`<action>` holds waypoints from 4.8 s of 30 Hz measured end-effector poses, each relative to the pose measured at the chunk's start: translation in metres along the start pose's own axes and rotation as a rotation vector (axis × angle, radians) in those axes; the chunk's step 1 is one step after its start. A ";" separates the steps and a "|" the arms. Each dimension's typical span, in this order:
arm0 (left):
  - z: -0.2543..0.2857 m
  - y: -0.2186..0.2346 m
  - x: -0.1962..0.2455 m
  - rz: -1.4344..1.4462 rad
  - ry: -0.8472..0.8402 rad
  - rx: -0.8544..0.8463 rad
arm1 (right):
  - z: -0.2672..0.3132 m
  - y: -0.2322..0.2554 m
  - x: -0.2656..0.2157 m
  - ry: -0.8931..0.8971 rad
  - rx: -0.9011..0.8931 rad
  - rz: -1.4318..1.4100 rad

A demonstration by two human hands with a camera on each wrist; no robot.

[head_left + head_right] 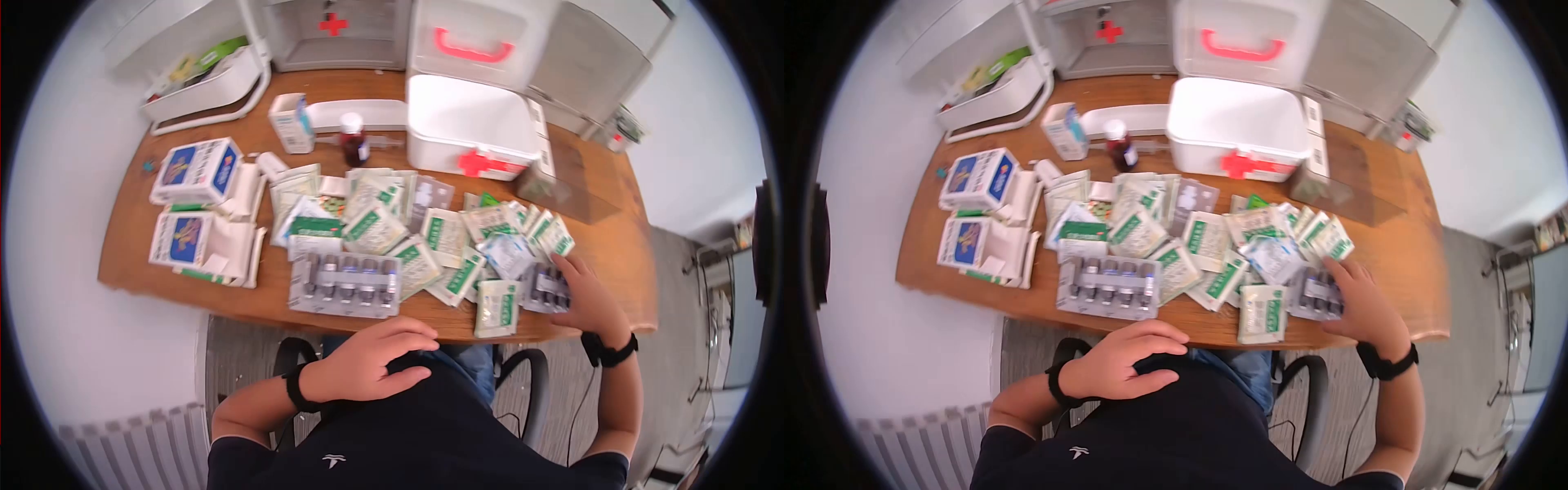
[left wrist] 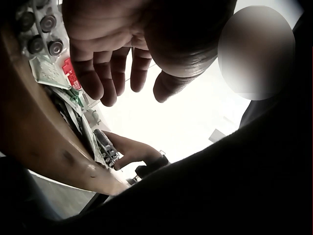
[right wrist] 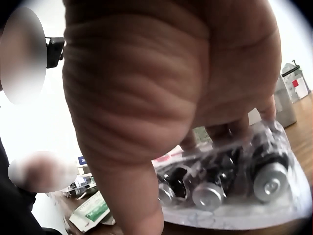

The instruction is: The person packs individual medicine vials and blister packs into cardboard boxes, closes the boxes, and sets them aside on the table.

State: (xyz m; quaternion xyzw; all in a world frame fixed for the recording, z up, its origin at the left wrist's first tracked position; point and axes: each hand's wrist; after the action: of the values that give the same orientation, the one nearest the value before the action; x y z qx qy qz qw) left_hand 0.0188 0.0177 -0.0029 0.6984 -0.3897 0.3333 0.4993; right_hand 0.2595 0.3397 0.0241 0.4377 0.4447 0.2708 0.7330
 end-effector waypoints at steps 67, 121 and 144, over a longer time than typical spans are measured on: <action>-0.060 0.069 0.011 0.980 -0.013 0.671 | -0.115 -0.024 -0.209 0.300 -0.227 -1.454; -0.042 0.047 0.033 0.462 0.153 0.049 | -0.004 -0.009 -0.154 0.377 -0.022 -1.770; -0.059 -0.003 0.029 0.836 0.101 -0.286 | 0.030 0.103 -0.105 0.342 -0.443 -0.528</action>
State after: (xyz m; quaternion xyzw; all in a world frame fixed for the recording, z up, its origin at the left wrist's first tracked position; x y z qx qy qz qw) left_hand 0.0308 0.0688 0.0374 0.3877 -0.6558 0.4831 0.4317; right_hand 0.2375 0.2931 0.1651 0.0875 0.5887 0.2316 0.7695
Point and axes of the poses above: each hand's wrist, its own z-axis away from the middle knuckle, its own y-axis out of the back of the hand, x = y × z, and after that the axes turned 5 degrees about -z, right-handed
